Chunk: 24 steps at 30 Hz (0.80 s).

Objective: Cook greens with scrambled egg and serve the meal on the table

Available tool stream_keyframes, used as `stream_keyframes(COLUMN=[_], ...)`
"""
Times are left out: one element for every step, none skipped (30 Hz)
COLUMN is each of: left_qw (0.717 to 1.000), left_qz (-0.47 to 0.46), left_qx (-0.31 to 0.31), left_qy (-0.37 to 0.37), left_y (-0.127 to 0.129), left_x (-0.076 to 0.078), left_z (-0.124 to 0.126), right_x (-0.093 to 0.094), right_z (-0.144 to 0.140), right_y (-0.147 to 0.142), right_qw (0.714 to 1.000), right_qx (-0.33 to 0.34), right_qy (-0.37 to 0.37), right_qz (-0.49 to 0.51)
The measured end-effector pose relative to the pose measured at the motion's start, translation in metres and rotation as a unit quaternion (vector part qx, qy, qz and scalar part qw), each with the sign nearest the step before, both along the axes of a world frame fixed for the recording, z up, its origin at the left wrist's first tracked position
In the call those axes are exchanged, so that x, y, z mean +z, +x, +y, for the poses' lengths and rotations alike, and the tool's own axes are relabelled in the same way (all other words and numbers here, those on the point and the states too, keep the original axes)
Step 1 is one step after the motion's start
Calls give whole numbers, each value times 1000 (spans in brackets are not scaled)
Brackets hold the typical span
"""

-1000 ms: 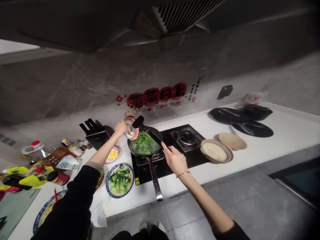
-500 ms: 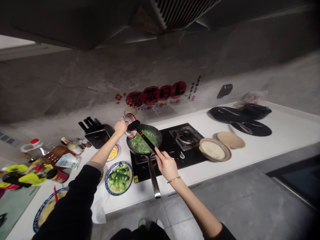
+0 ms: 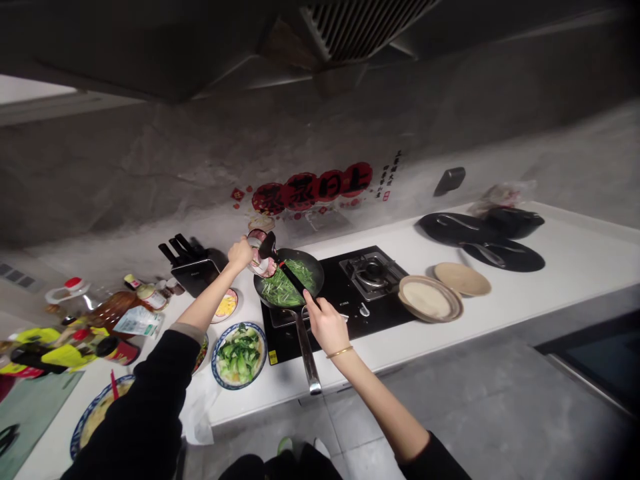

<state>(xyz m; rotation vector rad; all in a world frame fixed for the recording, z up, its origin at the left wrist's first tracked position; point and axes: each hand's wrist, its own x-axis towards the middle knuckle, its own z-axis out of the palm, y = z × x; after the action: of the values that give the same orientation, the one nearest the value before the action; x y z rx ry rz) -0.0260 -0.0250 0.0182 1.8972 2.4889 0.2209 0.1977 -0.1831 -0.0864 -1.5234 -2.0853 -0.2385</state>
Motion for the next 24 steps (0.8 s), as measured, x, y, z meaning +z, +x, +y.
stream_keyframes(left_qw=[1000, 1000, 1000, 1000, 1000, 1000, 1000, 1000, 1000, 1000, 1000, 1000, 1000, 1000, 1000, 1000, 1000, 1000, 1000, 1000, 1000, 1000, 1000, 999], left_qz=[0, 0, 0, 0, 0, 0, 0, -1, -2, -2, -2, -3, -3, -3, -3, -2, -1, 1, 3, 6, 10, 13, 15, 18], left_qx=[3, 7, 10, 13, 15, 18, 20, 21, 21, 20, 17, 12, 7, 2, -3, -6, -8, -10, -12, -13, -15, -16, -16, -16], left_qy=[-1, 0, 2, 4, 6, 7, 8, 8, 7, 7, 6, 6, 6, 7, 8, 9, 10, 12, 14, 17, 19, 21, 21, 21], left_y=[-1, -3, -5, -7, -9, -11, -12, -13, -14, -14, -14, -13, -13, -12, -12, -12, -12, -12, -12, -12, -11, -11, -10, -8], left_x=[1, 1, 2, 2, 2, 3, 2, 2, 2, 2, 2, 2, 2, 1, 1, 1, 1, 1, 1, 0, 0, -1, -1, -2], left_z=[0, -1, -1, -2, -3, -3, -4, -4, -5, -5, -5, -6, -6, -6, -6, -6, -7, -7, -7, -7, -7, -8, -8, -8], right_x=[-1, -1, -1, -1, 0, 1, 4, 8, 12, 17, 22, 27, 30, 33, 35, 34, 33, 30, 27, 23, 19, 15, 12, 9], right_z=[-2, -4, -7, -10, -14, -17, -19, -21, -22, -22, -22, -22, -21, -20, -20, -20, -19, -19, -19, -18, -16, -15, -13, -11], right_y=[-1, 0, 3, 6, 9, 13, 15, 17, 18, 17, 16, 15, 14, 13, 13, 14, 16, 18, 22, 25, 29, 31, 34, 35], right_qw=[1000, 1000, 999, 999, 999, 999, 999, 999, 999, 999, 998, 996, 991, 986, 981, 977, 976, 978, 981, 985, 989, 992, 994, 995], right_qx=[-5, -12, -19, -26, -31, -35, -38, -39, -37, -28, -12, 9, 33, 55, 74, 88, 95, 94, 85, 70, 51, 30, 12, -3], right_qy=[-8, -15, -20, -21, -19, -15, -10, -7, -6, -10, -18, -28, -40, -53, -65, -76, -85, -91, -93, -93, -91, -88, -84, -80], right_qz=[-9, -17, -22, -26, -28, -28, -25, -16, -1, 21, 52, 86, 120, 150, 169, 177, 174, 162, 145, 126, 107, 89, 74, 63])
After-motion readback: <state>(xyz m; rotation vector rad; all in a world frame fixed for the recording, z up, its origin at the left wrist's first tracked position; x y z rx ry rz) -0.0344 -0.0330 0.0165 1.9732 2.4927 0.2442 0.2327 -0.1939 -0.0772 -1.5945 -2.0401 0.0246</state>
